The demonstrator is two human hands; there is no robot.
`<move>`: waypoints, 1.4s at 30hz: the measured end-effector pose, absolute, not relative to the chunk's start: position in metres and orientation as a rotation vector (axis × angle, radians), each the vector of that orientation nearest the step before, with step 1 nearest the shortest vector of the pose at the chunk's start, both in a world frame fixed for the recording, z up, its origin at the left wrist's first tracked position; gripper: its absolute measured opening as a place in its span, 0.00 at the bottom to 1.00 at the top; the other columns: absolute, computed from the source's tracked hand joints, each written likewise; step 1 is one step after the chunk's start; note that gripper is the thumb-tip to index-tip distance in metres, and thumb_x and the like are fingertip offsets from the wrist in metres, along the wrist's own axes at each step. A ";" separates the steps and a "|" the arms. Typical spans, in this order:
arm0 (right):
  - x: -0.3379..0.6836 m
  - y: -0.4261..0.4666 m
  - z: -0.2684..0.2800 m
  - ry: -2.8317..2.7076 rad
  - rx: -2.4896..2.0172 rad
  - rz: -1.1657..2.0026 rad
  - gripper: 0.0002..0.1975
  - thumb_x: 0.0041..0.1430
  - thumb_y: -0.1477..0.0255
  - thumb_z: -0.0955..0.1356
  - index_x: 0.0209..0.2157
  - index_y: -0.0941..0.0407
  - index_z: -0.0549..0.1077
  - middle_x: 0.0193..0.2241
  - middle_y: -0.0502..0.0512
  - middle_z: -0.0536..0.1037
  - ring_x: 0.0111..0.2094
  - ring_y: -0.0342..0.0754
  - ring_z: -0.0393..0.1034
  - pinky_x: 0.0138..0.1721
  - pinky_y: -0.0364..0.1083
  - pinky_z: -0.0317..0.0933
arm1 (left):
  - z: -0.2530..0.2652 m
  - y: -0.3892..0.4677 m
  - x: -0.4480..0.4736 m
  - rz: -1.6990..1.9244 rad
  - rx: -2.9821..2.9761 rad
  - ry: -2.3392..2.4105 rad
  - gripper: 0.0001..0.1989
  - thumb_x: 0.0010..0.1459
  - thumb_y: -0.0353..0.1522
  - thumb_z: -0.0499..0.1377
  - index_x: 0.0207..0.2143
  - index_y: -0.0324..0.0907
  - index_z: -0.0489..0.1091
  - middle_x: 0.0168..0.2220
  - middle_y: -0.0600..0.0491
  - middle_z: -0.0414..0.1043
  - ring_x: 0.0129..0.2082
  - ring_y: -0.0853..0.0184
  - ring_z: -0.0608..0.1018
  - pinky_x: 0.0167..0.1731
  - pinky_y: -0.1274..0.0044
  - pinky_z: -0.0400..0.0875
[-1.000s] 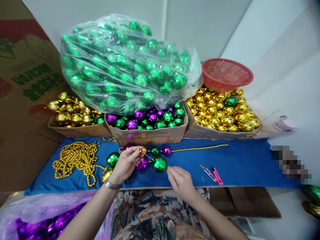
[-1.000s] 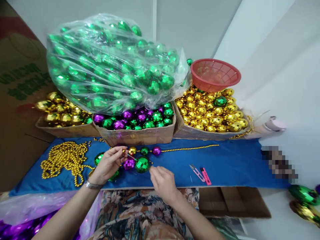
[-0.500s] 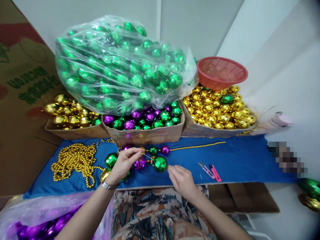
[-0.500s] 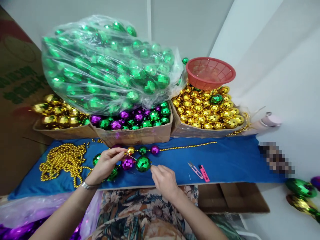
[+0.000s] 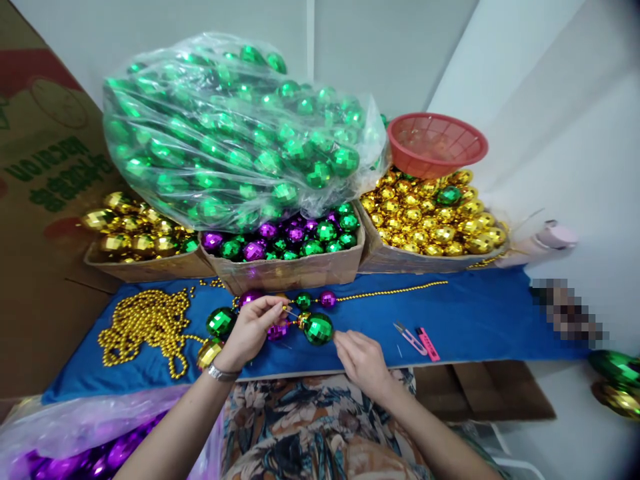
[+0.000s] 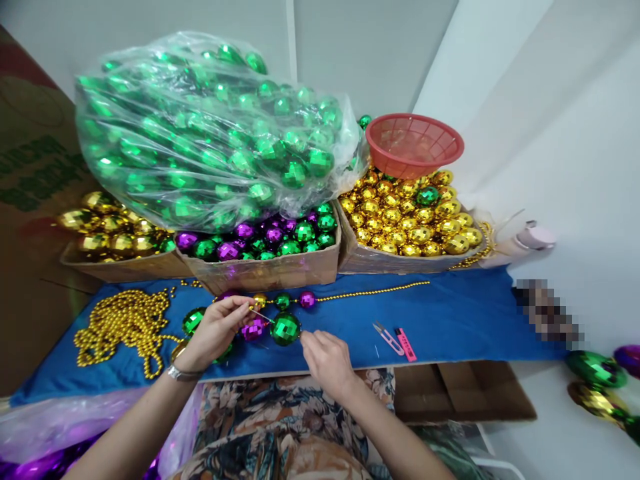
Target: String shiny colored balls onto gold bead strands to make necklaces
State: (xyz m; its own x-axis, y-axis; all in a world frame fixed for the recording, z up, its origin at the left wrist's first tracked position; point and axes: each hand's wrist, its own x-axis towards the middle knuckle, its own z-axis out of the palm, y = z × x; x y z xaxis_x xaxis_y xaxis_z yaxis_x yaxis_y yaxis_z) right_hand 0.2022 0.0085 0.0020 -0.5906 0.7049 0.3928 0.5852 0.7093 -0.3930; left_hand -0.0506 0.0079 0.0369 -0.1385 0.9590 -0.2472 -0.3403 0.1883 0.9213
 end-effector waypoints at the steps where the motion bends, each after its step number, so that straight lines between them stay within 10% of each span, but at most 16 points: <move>1: 0.202 0.009 0.001 -2.381 -0.987 0.306 0.14 0.69 0.74 0.56 0.36 0.56 0.70 0.25 0.53 0.72 0.27 0.46 0.67 0.31 0.44 0.57 | 0.037 0.007 -0.050 1.301 0.694 1.171 0.12 0.46 0.36 0.70 0.33 0.39 0.78 0.29 0.51 0.78 0.27 0.72 0.76 0.27 0.82 0.70; 21: 0.198 0.006 -0.057 -2.347 -1.206 0.475 0.12 0.68 0.73 0.57 0.40 0.55 0.70 0.31 0.55 0.78 0.33 0.47 0.74 0.34 0.42 0.62 | -0.008 0.003 -0.023 1.180 1.233 1.394 0.12 0.54 0.39 0.64 0.35 0.38 0.74 0.29 0.51 0.77 0.26 0.70 0.76 0.27 0.80 0.70; 27: 0.209 0.010 -0.082 -2.335 -1.309 0.535 0.11 0.67 0.73 0.58 0.40 0.54 0.71 0.38 0.56 0.78 0.35 0.47 0.75 0.33 0.42 0.66 | -0.036 0.004 -0.001 1.201 1.425 1.450 0.11 0.54 0.39 0.63 0.28 0.40 0.77 0.40 0.45 0.77 0.41 0.61 0.78 0.42 0.69 0.72; 32: 0.208 0.015 -0.054 -2.227 -1.162 0.616 0.14 0.69 0.70 0.57 0.51 0.55 0.68 0.47 0.59 0.75 0.48 0.49 0.72 0.47 0.46 0.67 | 0.001 0.001 0.016 1.247 1.797 1.379 0.05 0.58 0.33 0.61 0.34 0.43 0.77 0.41 0.47 0.77 0.43 0.64 0.76 0.44 0.69 0.71; 38: 0.206 0.017 -0.050 -2.167 -0.995 0.642 0.16 0.69 0.70 0.57 0.43 0.54 0.75 0.33 0.56 0.79 0.34 0.47 0.75 0.37 0.45 0.69 | 0.015 -0.001 0.030 1.350 1.812 1.307 0.06 0.61 0.31 0.58 0.38 0.41 0.74 0.41 0.48 0.76 0.42 0.66 0.77 0.44 0.72 0.73; 42: 0.219 0.020 -0.047 -2.058 -1.128 0.736 0.16 0.68 0.68 0.58 0.47 0.54 0.74 0.39 0.57 0.80 0.33 0.47 0.76 0.35 0.44 0.69 | -0.017 -0.007 0.030 1.040 2.019 1.247 0.23 0.60 0.33 0.58 0.58 0.41 0.62 0.54 0.42 0.68 0.54 0.60 0.70 0.54 0.65 0.67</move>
